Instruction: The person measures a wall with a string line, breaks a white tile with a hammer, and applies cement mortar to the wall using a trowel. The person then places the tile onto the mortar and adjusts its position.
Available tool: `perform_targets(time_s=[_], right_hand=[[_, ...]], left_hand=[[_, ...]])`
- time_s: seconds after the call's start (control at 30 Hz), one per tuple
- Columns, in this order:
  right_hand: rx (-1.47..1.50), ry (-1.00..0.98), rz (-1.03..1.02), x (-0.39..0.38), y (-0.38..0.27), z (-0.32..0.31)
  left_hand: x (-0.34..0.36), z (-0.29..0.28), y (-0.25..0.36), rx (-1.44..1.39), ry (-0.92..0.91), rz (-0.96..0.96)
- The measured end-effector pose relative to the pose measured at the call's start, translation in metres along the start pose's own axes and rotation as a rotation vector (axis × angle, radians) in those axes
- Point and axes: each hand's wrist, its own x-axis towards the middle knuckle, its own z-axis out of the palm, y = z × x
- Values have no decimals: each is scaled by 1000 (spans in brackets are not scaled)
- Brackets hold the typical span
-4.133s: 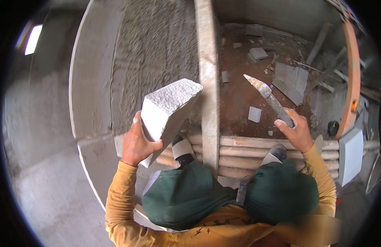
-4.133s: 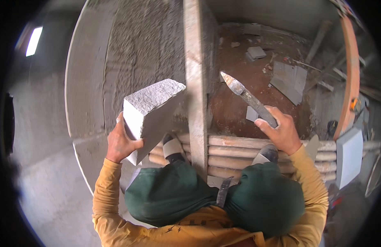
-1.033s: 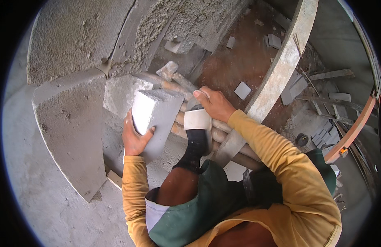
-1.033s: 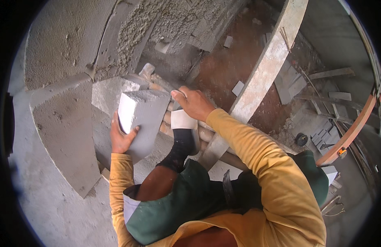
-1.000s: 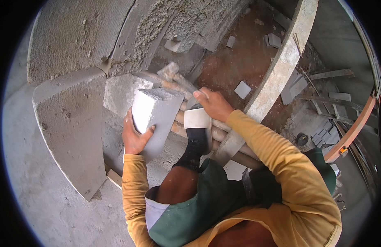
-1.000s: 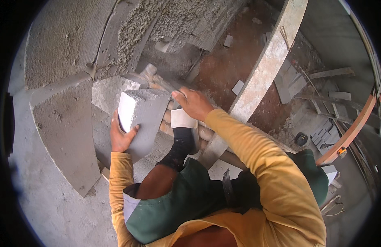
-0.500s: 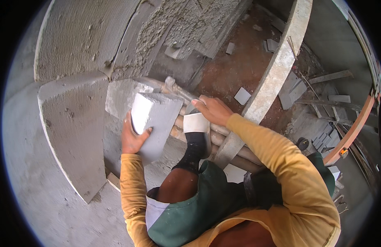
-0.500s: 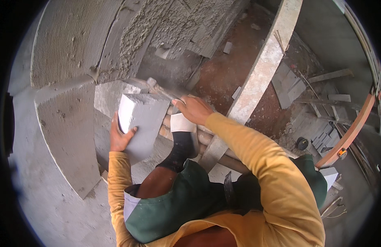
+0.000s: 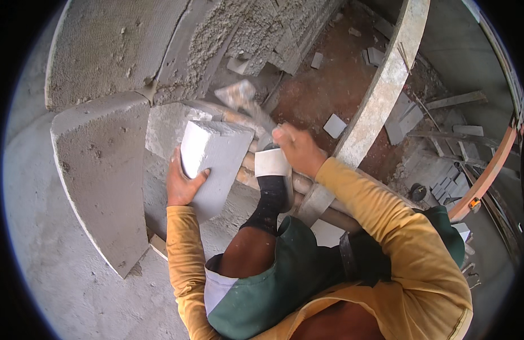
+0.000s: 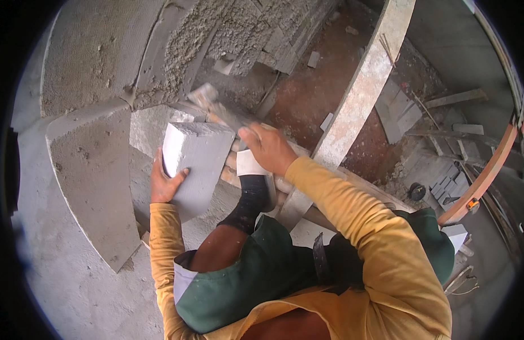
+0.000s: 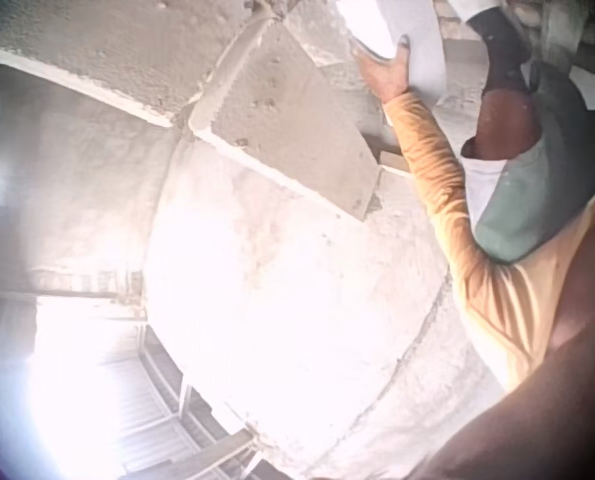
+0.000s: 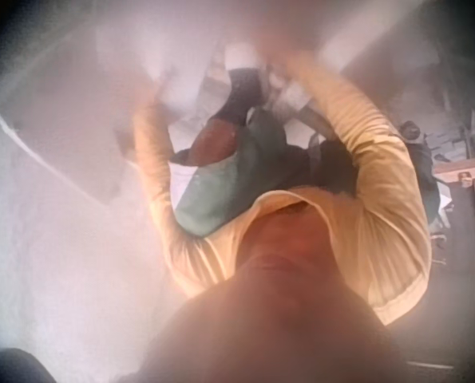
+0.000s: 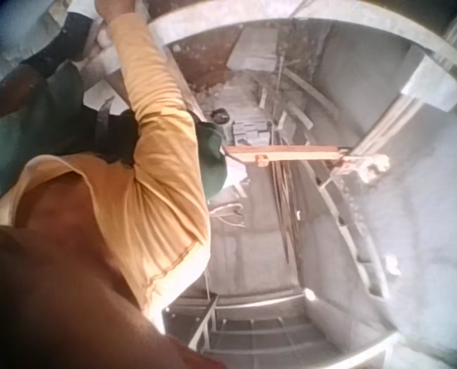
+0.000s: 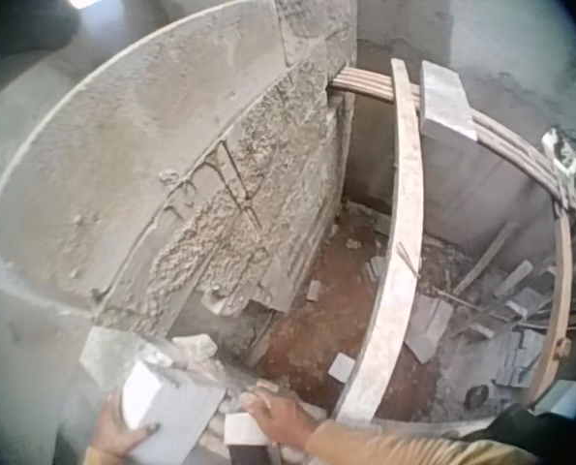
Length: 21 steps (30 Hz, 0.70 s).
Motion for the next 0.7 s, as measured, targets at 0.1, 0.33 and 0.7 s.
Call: perform_targets(time_s=[0.1,0.33,0.7], right_hand=[[-240,-151,187,5,6,7],[-36,-50,95,11,15,8],[-91,-80,47,12,0,7]], left_hand=[[1,-2,3,18,-36,-28],[0,0,4,14,11,12],[-7,2,9,97,8,27]])
